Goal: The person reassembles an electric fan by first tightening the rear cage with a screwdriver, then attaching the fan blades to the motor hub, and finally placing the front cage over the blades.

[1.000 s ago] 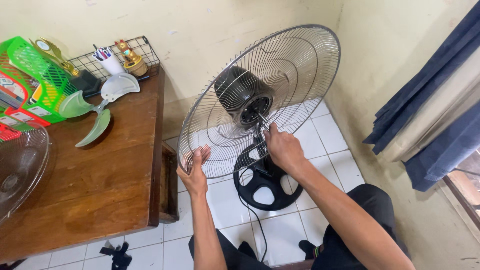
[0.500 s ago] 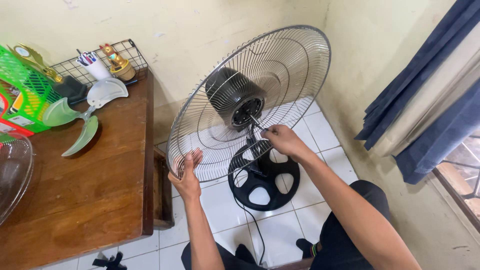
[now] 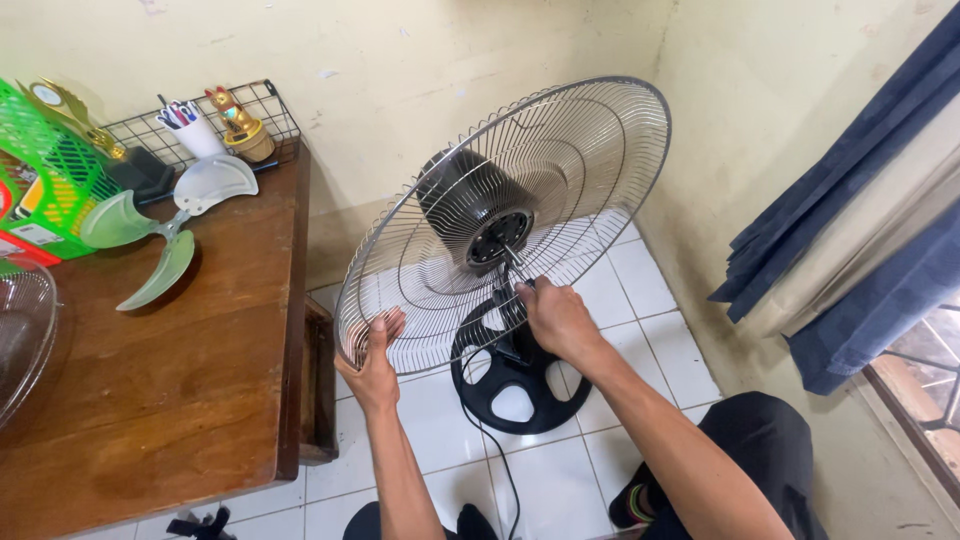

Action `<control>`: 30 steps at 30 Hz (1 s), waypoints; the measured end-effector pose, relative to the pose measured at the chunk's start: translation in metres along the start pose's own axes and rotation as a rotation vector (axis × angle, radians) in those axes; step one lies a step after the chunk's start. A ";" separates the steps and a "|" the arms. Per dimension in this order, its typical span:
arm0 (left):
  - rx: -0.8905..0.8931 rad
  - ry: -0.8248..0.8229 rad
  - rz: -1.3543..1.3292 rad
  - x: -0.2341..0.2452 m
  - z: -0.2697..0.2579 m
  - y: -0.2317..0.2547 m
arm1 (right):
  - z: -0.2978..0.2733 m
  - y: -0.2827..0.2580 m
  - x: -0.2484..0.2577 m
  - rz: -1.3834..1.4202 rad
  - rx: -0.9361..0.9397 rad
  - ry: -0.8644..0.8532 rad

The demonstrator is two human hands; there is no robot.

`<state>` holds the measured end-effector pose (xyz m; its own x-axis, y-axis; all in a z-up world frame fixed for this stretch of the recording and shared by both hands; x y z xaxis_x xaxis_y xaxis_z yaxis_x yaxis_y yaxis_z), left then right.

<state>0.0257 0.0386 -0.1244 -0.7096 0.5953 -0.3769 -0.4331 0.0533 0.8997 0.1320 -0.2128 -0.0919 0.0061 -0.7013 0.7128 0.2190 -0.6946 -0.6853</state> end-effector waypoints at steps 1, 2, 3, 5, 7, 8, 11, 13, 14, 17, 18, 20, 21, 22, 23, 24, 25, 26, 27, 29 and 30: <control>-0.005 -0.003 -0.002 0.001 0.000 0.000 | 0.000 0.005 -0.005 0.036 -0.033 -0.029; -0.012 -0.014 0.010 0.002 0.001 0.000 | 0.000 0.010 -0.009 0.070 -0.066 -0.056; -0.019 -0.025 0.022 0.003 0.002 0.001 | 0.001 0.016 -0.013 0.104 -0.098 -0.084; -0.015 -0.027 0.048 0.004 0.006 0.002 | 0.004 0.030 -0.021 0.293 -0.180 -0.186; 0.006 -0.011 0.075 0.004 0.009 0.003 | 0.007 0.045 -0.025 0.660 -0.340 -0.344; 0.015 -0.016 0.077 0.004 0.012 0.003 | 0.010 0.052 -0.023 0.934 -0.453 -0.450; 0.034 -0.026 0.084 0.005 0.015 0.005 | 0.010 0.053 -0.022 1.000 -0.477 -0.459; 0.038 -0.033 0.081 0.003 0.016 0.007 | 0.007 0.042 -0.016 0.711 -0.268 -0.213; 0.036 -0.028 0.083 0.002 0.016 0.008 | 0.001 0.033 -0.011 0.521 -0.103 -0.022; 0.036 -0.017 0.089 0.001 0.013 0.010 | -0.020 0.007 0.001 0.088 0.291 0.327; 0.039 -0.016 0.093 0.001 0.013 0.010 | -0.026 -0.001 0.003 -0.035 0.401 0.407; 0.035 -0.022 0.089 0.003 0.011 0.010 | -0.030 -0.012 0.005 -0.244 0.374 0.284; 0.028 -0.029 0.081 0.002 0.011 0.009 | -0.032 -0.016 0.005 -0.348 0.359 0.222; 0.022 -0.036 0.074 0.003 0.011 0.009 | -0.032 -0.018 0.005 -0.337 0.340 0.206; 0.025 -0.035 0.075 0.003 0.013 0.008 | -0.031 -0.019 0.005 -0.326 0.322 0.190; 0.032 -0.033 0.079 0.004 0.014 0.006 | -0.031 -0.018 0.004 -0.317 0.302 0.170; 0.040 -0.031 0.082 0.006 0.014 0.005 | -0.031 -0.017 0.002 -0.289 0.299 0.178; 0.046 -0.030 0.084 0.008 0.015 0.004 | -0.030 -0.015 0.000 -0.263 0.297 0.187; 0.052 -0.030 0.087 0.009 0.016 0.004 | -0.030 -0.012 -0.003 -0.237 0.294 0.197; 0.059 -0.023 0.082 0.008 0.015 0.001 | -0.030 -0.004 -0.008 -0.148 0.273 0.235; 0.060 -0.018 0.081 0.009 0.014 0.002 | -0.030 -0.002 -0.012 -0.101 0.262 0.254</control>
<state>0.0263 0.0556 -0.1231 -0.7306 0.6140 -0.2986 -0.3403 0.0517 0.9389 0.1022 -0.2083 -0.1035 -0.2629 -0.6717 0.6927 0.4487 -0.7207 -0.5285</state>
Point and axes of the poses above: each hand's wrist, its own z-axis towards the middle knuckle, its own x-axis out of the back of the hand, y = z × x, the point moved 1 cm from there along z, towards the middle knuckle, and after that the axes turned 10 degrees about y, right-handed, at the moved point
